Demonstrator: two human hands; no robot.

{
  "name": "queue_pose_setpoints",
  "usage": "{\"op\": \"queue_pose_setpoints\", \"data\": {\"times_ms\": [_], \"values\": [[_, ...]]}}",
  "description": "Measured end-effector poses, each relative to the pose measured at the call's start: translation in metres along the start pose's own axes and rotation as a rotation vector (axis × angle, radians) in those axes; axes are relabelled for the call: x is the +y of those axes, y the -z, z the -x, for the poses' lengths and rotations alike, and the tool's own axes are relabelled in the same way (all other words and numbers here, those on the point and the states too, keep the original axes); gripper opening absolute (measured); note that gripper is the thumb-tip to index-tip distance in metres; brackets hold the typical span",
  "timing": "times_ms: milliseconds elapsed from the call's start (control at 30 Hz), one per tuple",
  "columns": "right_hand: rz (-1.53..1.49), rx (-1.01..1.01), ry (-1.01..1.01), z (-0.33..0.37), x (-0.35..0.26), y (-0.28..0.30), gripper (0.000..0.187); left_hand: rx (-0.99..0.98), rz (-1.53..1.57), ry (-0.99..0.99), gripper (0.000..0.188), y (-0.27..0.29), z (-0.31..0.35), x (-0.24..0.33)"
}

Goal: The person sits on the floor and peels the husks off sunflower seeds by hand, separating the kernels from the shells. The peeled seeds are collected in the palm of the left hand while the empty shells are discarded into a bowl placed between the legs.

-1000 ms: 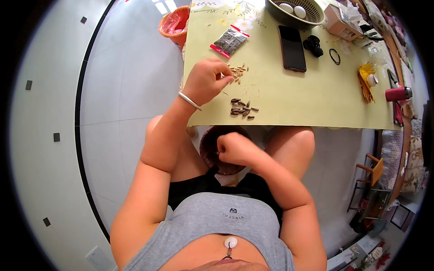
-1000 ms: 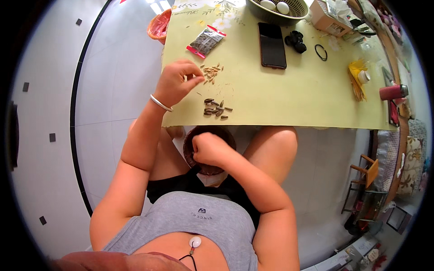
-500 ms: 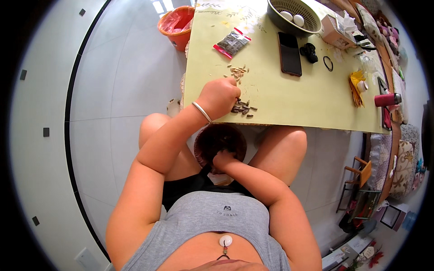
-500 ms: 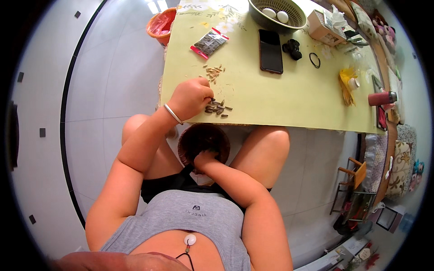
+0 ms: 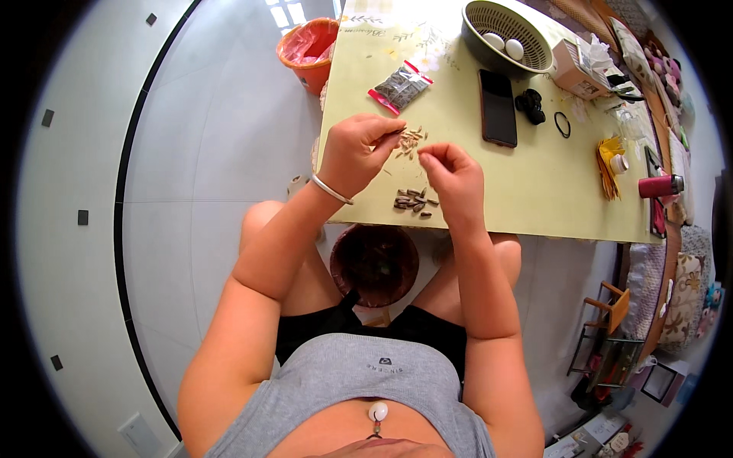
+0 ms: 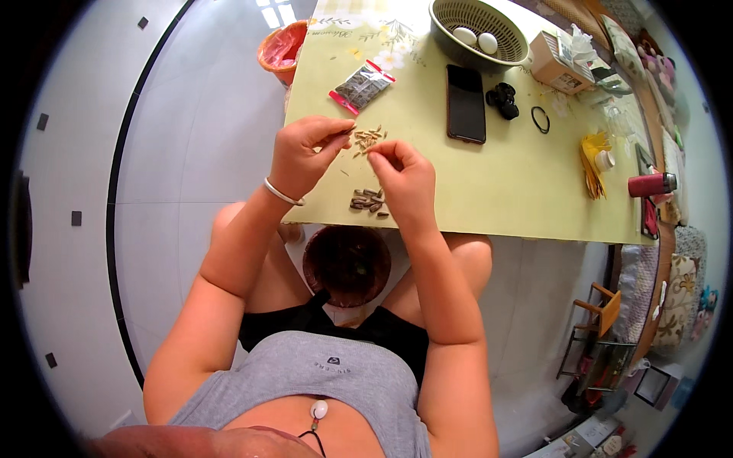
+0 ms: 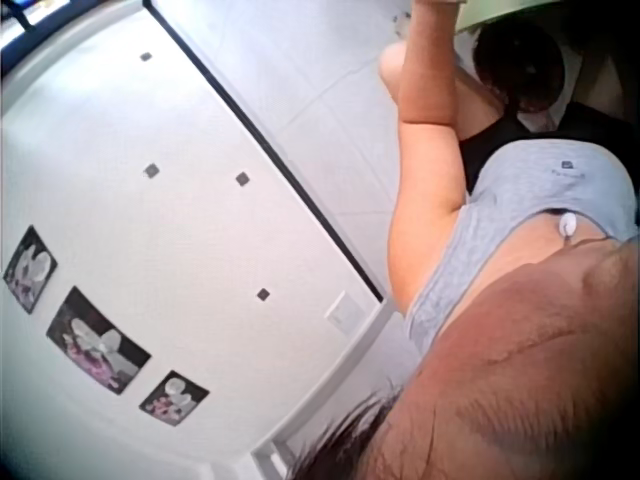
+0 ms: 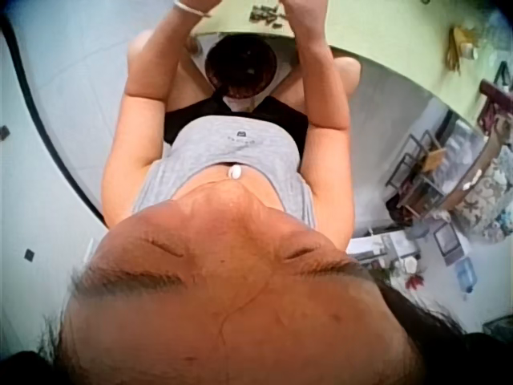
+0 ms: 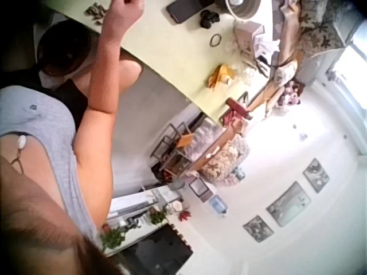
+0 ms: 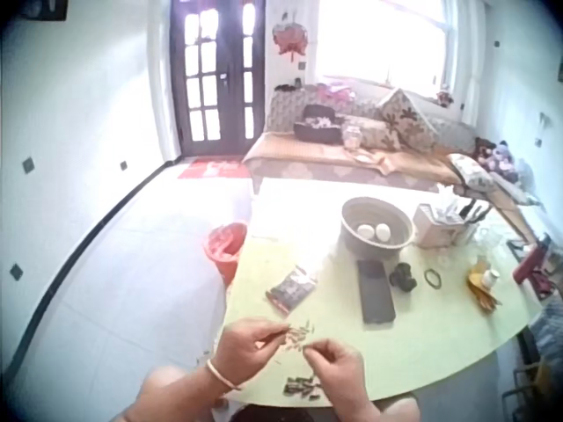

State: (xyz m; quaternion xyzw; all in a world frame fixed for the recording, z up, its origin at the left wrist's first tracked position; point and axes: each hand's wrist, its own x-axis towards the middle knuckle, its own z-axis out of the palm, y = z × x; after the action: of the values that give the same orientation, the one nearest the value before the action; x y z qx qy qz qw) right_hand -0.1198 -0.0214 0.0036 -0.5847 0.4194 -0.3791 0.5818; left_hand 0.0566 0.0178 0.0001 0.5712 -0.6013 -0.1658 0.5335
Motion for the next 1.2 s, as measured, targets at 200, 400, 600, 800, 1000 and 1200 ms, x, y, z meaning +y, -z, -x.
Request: {"op": "queue_pose_setpoints", "data": {"times_ms": [200,400,600,800,1000,1200], "values": [[-0.38,-0.005,-0.078,-0.026,0.019,-0.009,0.01,0.039,-0.229,-0.239,0.016,-0.018,-0.004,0.0],[-0.416,0.036,-0.15,-0.029,0.02,-0.006,0.01,0.024,-0.326,-0.278,0.016,-0.031,-0.004,-0.002],[-0.395,0.009,-0.156,-0.031,0.026,0.006,0.007,-0.065,-0.449,-0.294,0.013,-0.043,-0.003,0.0],[-0.354,-0.008,-0.108,-0.037,0.031,0.013,0.006,-0.076,-0.508,-0.291,0.012,-0.052,-0.002,0.011],[-0.446,-0.052,-0.182,-0.039,0.03,0.015,0.007,-0.059,-0.5,-0.255,0.014,-0.055,-0.001,0.011],[-0.2,0.06,0.068,-0.036,0.028,0.007,0.008,-0.012,-0.459,-0.264,0.022,-0.055,-0.001,0.016]]}}
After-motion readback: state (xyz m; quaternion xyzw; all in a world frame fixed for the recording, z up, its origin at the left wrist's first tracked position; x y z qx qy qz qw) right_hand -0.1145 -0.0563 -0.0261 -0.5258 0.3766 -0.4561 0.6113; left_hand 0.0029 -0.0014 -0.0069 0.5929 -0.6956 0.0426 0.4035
